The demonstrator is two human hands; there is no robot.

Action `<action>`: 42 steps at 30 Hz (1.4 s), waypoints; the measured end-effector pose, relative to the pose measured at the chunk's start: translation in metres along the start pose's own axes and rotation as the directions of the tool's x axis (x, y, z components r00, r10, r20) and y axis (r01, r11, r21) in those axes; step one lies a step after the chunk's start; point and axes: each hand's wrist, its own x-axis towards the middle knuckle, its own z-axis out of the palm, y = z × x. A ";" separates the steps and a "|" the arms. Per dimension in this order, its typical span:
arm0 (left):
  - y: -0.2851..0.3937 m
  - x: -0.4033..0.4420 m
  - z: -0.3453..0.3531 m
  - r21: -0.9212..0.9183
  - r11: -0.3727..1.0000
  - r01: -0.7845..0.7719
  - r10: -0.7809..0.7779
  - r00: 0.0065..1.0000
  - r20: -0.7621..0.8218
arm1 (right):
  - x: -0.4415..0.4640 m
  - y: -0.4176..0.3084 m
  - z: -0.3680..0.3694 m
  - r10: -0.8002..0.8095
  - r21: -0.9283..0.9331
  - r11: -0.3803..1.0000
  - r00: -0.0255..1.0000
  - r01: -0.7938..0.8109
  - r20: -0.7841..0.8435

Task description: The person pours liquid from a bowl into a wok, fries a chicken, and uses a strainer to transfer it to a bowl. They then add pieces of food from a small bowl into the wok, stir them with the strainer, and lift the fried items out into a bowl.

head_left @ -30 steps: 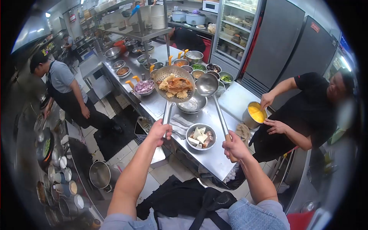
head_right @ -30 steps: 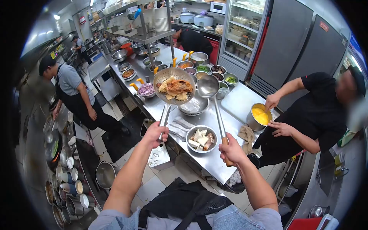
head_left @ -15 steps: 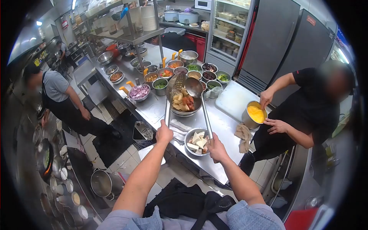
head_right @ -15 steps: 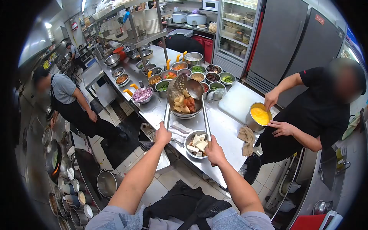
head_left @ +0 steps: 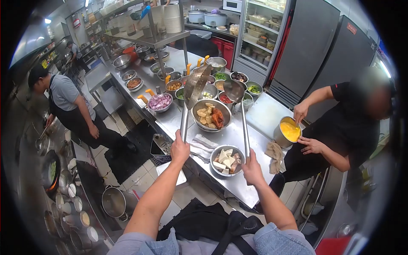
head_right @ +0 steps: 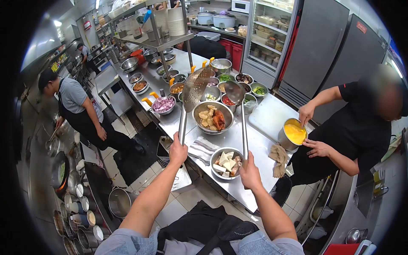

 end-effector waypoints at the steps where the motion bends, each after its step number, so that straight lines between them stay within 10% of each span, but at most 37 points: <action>1: -0.004 -0.002 -0.001 -0.076 0.997 -0.033 0.033 0.999 -0.009 | 0.002 -0.025 -0.021 0.084 0.259 0.959 0.987 -0.118 0.138; 7: -0.051 -0.049 -0.044 -0.327 0.945 0.011 -0.054 0.991 -0.120 | -0.009 -0.096 -0.055 -0.127 0.680 0.570 0.769 -0.461 0.627; 9: -0.094 -0.078 -0.073 -0.393 0.916 -0.086 -0.017 0.968 -0.251 | -0.017 -0.116 -0.040 -0.191 0.643 0.550 0.669 -0.533 0.718; 12: -0.132 -0.158 -0.159 -0.867 0.433 0.248 -0.332 0.938 0.103 | -0.031 -0.150 -0.002 -0.242 0.541 0.604 0.512 -0.585 0.824; 16: -0.155 -0.297 -0.249 -0.922 0.352 0.161 -0.574 0.815 -0.077 | -0.042 -0.188 0.060 -0.439 0.390 0.589 0.125 -0.708 0.890; 21: -0.125 -0.504 -0.299 -0.940 0.298 -0.169 -0.816 0.466 -0.342 | -0.094 -0.277 0.150 -0.455 0.174 0.755 -0.313 -0.633 0.834; 27: -0.029 -0.712 -0.314 -0.750 0.597 -0.284 -0.798 -0.310 -0.517 | -0.223 -0.374 0.225 -0.357 0.155 0.924 -0.638 -0.350 0.683; 34: -0.013 -0.856 -0.257 -0.727 0.610 -0.314 -0.701 -0.643 -0.310 | -0.387 -0.394 0.403 -0.267 0.526 0.821 -0.664 0.223 0.698; 36: -0.040 -0.885 -0.230 -0.748 0.574 -0.334 -0.709 -0.660 -0.250 | -0.416 -0.376 0.473 -0.607 0.839 -0.036 -0.679 0.542 0.413; 39: -0.079 -0.914 -0.197 -0.800 0.458 -0.387 -0.764 -0.632 -0.132 | -0.456 -0.373 0.507 -0.391 0.484 -0.168 -0.508 0.859 0.768; 42: -0.105 -0.931 -0.171 -0.796 0.379 -0.472 -0.819 -0.572 -0.051 | -0.468 -0.361 0.526 -0.446 0.366 -0.230 -0.432 0.902 0.784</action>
